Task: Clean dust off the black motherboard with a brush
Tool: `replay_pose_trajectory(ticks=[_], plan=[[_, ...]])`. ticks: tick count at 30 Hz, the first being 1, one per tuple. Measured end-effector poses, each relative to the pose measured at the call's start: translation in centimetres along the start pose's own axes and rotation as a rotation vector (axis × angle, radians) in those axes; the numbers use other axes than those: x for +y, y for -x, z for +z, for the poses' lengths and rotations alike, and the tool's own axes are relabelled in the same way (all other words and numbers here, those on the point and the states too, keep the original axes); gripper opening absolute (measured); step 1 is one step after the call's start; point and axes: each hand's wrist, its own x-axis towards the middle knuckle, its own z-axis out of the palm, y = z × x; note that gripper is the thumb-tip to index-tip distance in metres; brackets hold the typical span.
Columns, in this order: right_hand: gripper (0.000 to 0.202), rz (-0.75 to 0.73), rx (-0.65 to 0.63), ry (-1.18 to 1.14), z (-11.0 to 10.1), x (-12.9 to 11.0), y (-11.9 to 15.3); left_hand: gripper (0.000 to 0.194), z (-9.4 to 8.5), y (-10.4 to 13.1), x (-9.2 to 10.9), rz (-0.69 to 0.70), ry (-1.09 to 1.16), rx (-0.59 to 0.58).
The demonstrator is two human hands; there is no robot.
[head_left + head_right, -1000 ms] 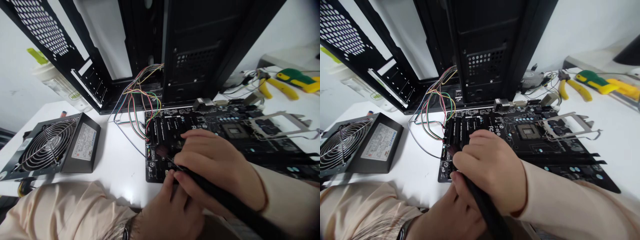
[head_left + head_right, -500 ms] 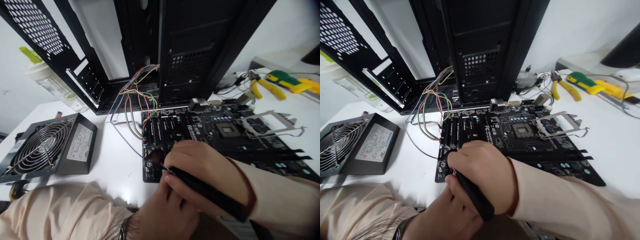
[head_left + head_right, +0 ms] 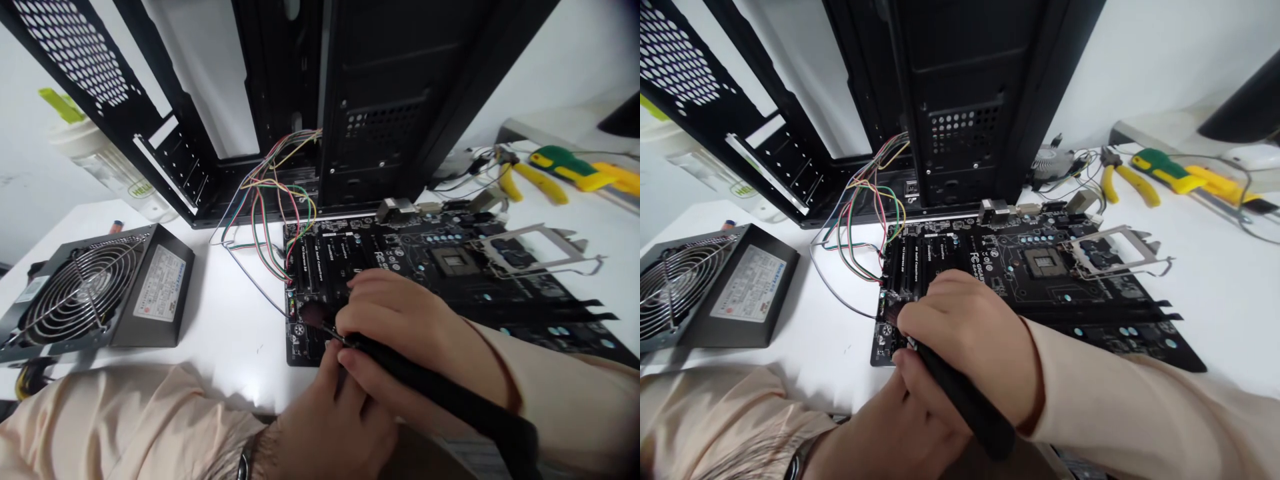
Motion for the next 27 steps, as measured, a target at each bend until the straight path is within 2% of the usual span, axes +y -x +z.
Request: replay_pose_trajectory(ticks=[4, 7, 10, 12, 16, 19, 22, 25, 27], plan=[[0.019, -0.095, 0.019, 0.136, 0.3, 0.03, 0.06, 0.029, 0.15, 0.02, 0.39, -0.008, -0.006, -0.056], [0.022, -0.059, -0.045, 0.023, 0.36, -0.09, 0.13, 0.025, 0.54, -0.08, 0.69, -0.054, 0.024, -0.029], [0.022, -0.002, -0.035, -0.083, 0.11, -0.16, 0.16, 0.027, 0.53, -0.21, 0.51, -0.05, 0.017, 0.028], [0.022, -0.015, -0.007, -0.026, 0.04, -0.13, 0.17, 0.029, 0.31, -0.24, 0.34, -0.032, 0.007, 0.045], [0.021, -0.095, -0.024, 0.131, 0.32, 0.01, 0.31, 0.026, 0.18, -0.14, 0.52, -0.053, 0.023, 0.001], [0.021, -0.065, -0.011, -0.026, 0.44, 0.14, 0.45, 0.024, 0.38, -0.06, 0.7, -0.073, 0.048, -0.005], [0.02, -0.076, 0.086, -0.076, 0.3, 0.26, 0.44, 0.027, 0.34, -0.01, 0.5, -0.052, 0.058, -0.001], [0.019, -0.104, 0.052, 0.047, 0.12, 0.17, 0.4, 0.027, 0.21, -0.03, 0.39, -0.019, 0.053, -0.057], [0.02, -0.113, 0.0, 0.065, 0.07, -0.01, 0.46, 0.024, 0.34, -0.15, 0.61, 0.023, 0.047, -0.159]])
